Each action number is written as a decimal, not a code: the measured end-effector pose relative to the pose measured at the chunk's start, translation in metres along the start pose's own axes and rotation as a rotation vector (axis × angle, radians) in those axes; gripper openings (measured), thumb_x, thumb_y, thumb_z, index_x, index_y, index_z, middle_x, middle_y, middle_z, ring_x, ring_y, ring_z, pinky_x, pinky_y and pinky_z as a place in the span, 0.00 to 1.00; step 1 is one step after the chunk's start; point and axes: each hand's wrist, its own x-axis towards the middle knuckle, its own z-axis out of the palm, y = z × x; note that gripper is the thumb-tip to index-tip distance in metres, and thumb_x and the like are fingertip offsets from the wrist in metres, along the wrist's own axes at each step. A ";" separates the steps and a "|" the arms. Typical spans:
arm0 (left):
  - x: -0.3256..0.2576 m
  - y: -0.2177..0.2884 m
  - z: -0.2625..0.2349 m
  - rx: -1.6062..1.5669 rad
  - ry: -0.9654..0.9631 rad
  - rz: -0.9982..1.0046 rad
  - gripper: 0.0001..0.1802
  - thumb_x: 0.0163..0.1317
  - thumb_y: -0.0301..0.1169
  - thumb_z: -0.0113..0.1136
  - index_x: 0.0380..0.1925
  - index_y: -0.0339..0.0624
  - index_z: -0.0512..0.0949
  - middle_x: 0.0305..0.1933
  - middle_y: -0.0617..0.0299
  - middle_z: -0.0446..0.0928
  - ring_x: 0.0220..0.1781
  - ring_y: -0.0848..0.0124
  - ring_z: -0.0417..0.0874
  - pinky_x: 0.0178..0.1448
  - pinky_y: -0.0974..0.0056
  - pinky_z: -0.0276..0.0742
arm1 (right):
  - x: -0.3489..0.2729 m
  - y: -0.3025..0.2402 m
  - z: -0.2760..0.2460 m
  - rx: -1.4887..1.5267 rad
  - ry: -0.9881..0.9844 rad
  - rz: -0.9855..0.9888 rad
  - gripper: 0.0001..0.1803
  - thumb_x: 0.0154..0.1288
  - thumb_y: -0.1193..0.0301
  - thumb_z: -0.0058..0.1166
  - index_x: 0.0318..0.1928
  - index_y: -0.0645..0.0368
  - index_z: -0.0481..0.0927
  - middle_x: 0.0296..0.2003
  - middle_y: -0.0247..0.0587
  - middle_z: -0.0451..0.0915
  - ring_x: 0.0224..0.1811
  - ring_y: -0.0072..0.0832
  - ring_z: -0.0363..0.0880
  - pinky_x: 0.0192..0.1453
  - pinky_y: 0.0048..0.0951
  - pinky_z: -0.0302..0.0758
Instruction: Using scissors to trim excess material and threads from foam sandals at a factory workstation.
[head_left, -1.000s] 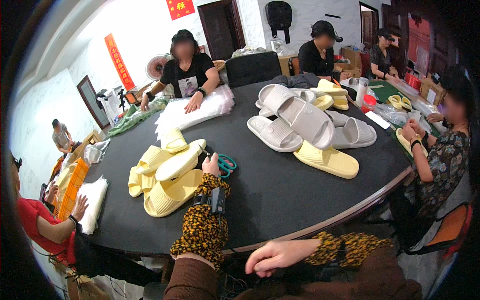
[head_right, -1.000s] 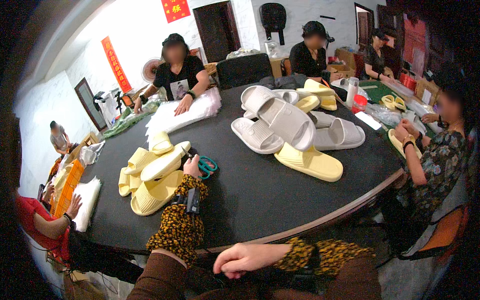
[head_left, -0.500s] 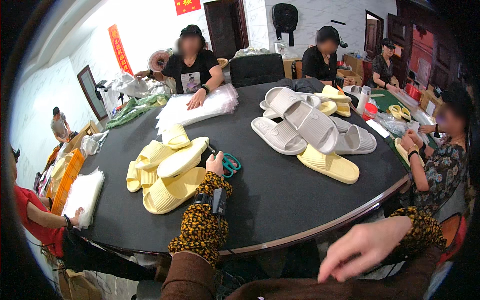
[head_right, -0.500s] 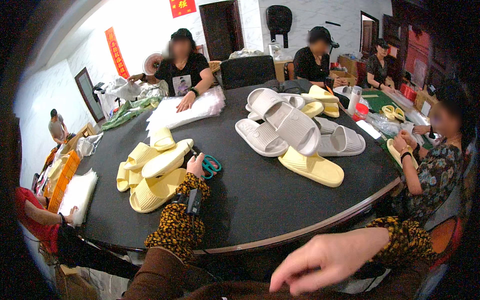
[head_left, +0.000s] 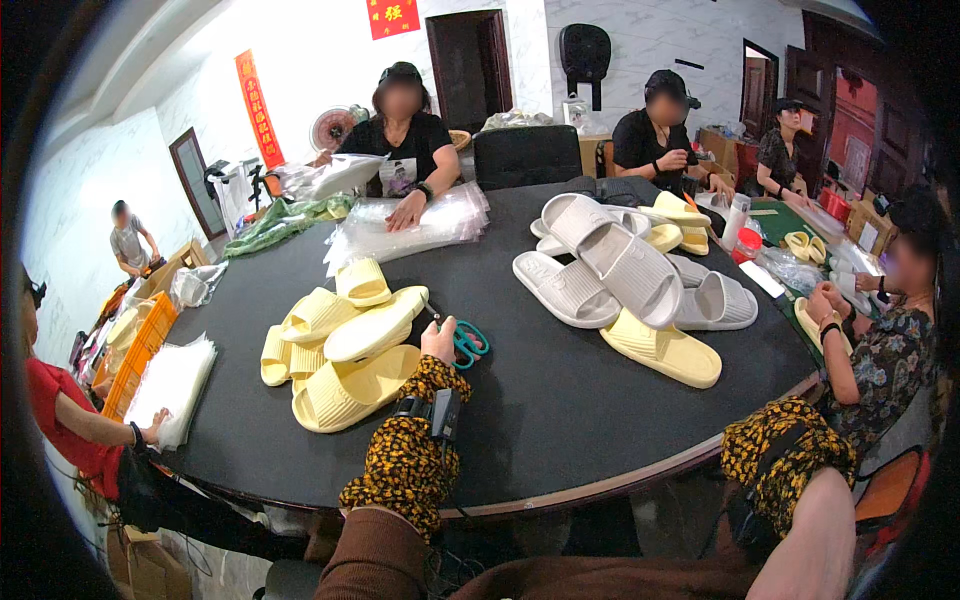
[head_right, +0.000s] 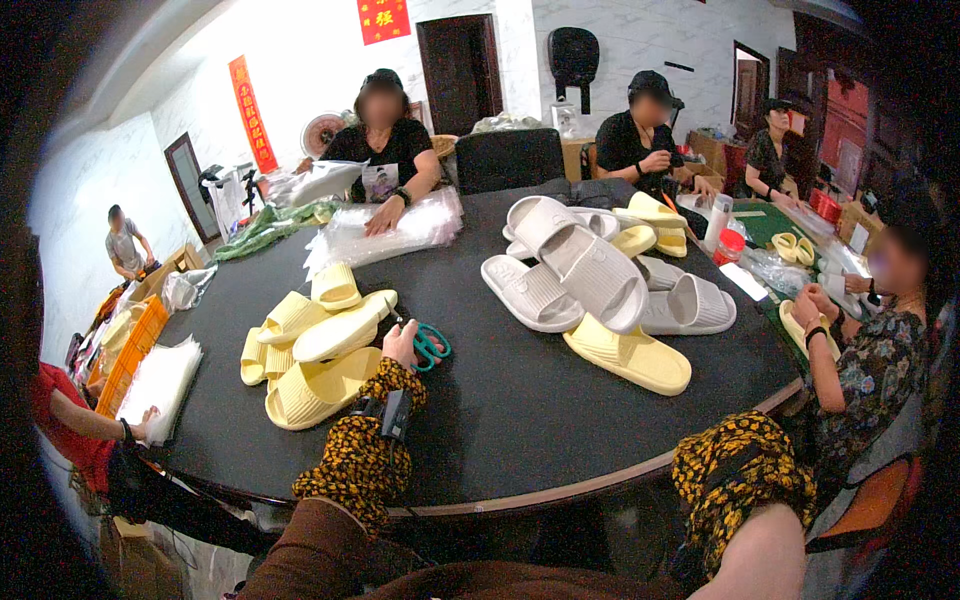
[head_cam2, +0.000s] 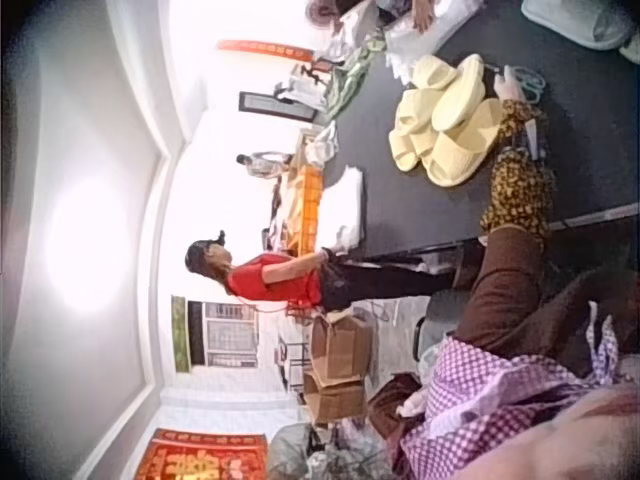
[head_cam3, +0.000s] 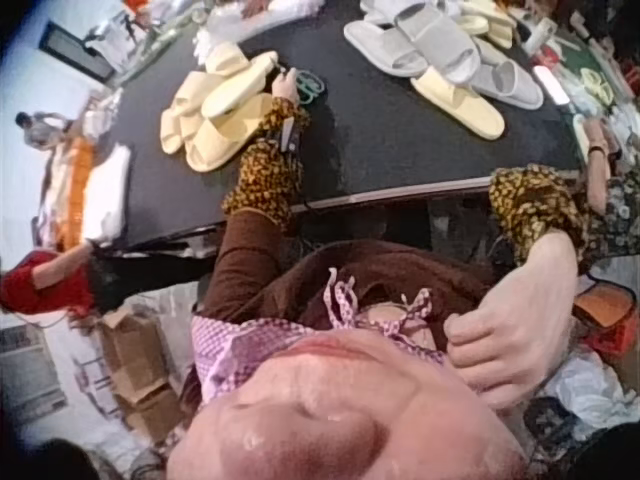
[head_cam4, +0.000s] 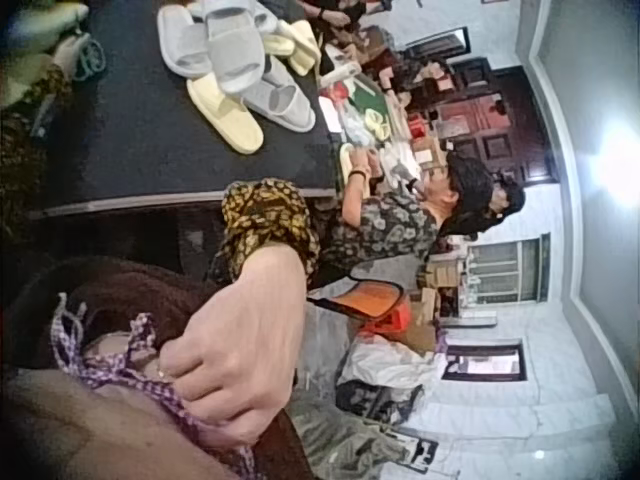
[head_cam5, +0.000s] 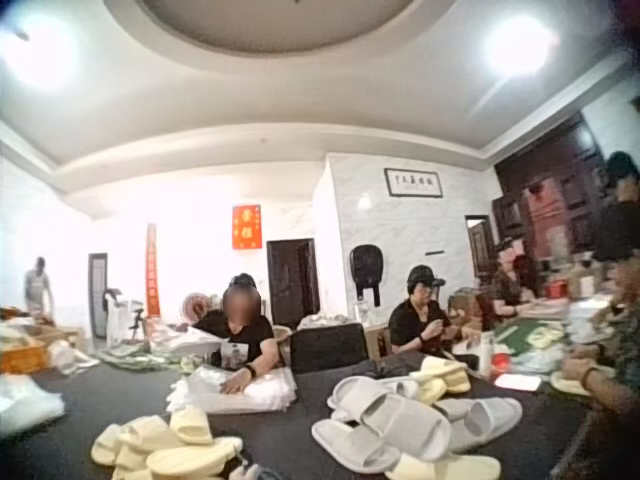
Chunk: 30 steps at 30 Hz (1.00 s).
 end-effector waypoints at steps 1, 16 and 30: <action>-0.001 0.000 0.003 -0.030 -0.002 -0.006 0.13 0.63 0.34 0.49 0.35 0.35 0.60 0.23 0.42 0.74 0.20 0.50 0.79 0.18 0.50 0.78 | 0.000 0.000 0.000 -0.043 -0.056 -0.020 0.12 0.64 0.70 0.39 0.26 0.61 0.72 0.23 0.43 0.70 0.23 0.33 0.70 0.29 0.35 0.66; 0.002 -0.002 0.004 -0.044 -0.025 0.014 0.12 0.65 0.33 0.47 0.36 0.34 0.61 0.24 0.44 0.74 0.21 0.52 0.80 0.19 0.51 0.79 | -0.006 0.027 0.015 -0.081 0.295 -0.173 0.13 0.61 0.75 0.40 0.19 0.61 0.70 0.16 0.36 0.64 0.17 0.27 0.65 0.21 0.27 0.59; -0.005 0.004 0.006 -0.027 0.003 0.035 0.12 0.64 0.33 0.47 0.35 0.35 0.62 0.24 0.45 0.75 0.20 0.53 0.80 0.19 0.53 0.79 | -0.059 0.147 -0.002 0.070 0.357 0.580 0.10 0.59 0.69 0.55 0.38 0.62 0.75 0.30 0.39 0.77 0.32 0.28 0.76 0.36 0.28 0.73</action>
